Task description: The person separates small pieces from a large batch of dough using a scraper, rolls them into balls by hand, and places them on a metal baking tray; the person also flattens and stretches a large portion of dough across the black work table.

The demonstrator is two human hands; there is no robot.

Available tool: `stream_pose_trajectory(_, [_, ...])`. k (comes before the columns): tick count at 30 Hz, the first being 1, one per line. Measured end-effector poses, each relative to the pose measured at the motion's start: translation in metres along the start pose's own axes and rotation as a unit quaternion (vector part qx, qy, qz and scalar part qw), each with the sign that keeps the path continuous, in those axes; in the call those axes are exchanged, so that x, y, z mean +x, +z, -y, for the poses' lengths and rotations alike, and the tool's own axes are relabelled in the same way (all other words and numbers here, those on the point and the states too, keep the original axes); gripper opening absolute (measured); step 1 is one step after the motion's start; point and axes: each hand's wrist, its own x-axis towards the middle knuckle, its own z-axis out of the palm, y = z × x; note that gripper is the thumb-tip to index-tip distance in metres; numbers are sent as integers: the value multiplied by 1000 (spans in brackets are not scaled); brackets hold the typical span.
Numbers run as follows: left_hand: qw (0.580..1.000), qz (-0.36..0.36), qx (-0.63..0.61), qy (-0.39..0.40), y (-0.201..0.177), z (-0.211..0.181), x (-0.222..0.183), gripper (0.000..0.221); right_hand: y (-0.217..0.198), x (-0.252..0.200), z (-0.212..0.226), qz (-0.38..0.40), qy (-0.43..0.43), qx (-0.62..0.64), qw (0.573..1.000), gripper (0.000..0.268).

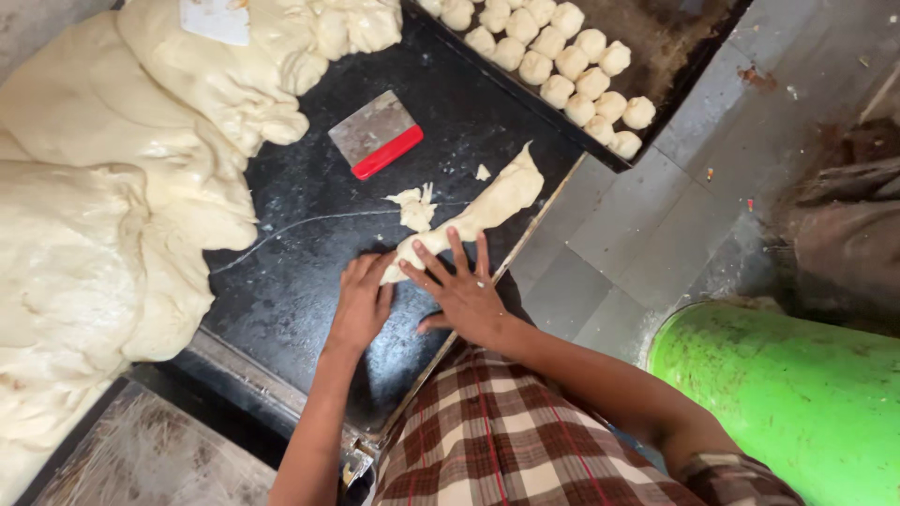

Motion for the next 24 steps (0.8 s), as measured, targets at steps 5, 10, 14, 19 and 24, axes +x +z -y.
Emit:
stream_pose_trajectory(5, [996, 1, 38, -85, -13, 13, -26, 68, -20, 39, -1, 185, 63, 56, 979, 49])
stream_pose_trajectory(10, [989, -6, -130, -76, -12, 5, -32, 80, 12, 170, -63, -203, -103, -220, 948, 58])
stream_pose_trajectory(14, [958, -47, -248, -140, -4, 14, -31, 40, 32, 234, -76, -55, -109, -229, 966, 54])
stream_pose_trajectory(19, [974, -114, -122, -152, 6, -5, -33, 72, -40, 214, -44, 11, 11, 132, 991, 23])
stream_pose_trajectory(24, [968, -109, -113, -195, 12, 0, -23, 73, -68, 99, 14, -171, 54, 372, 911, 31])
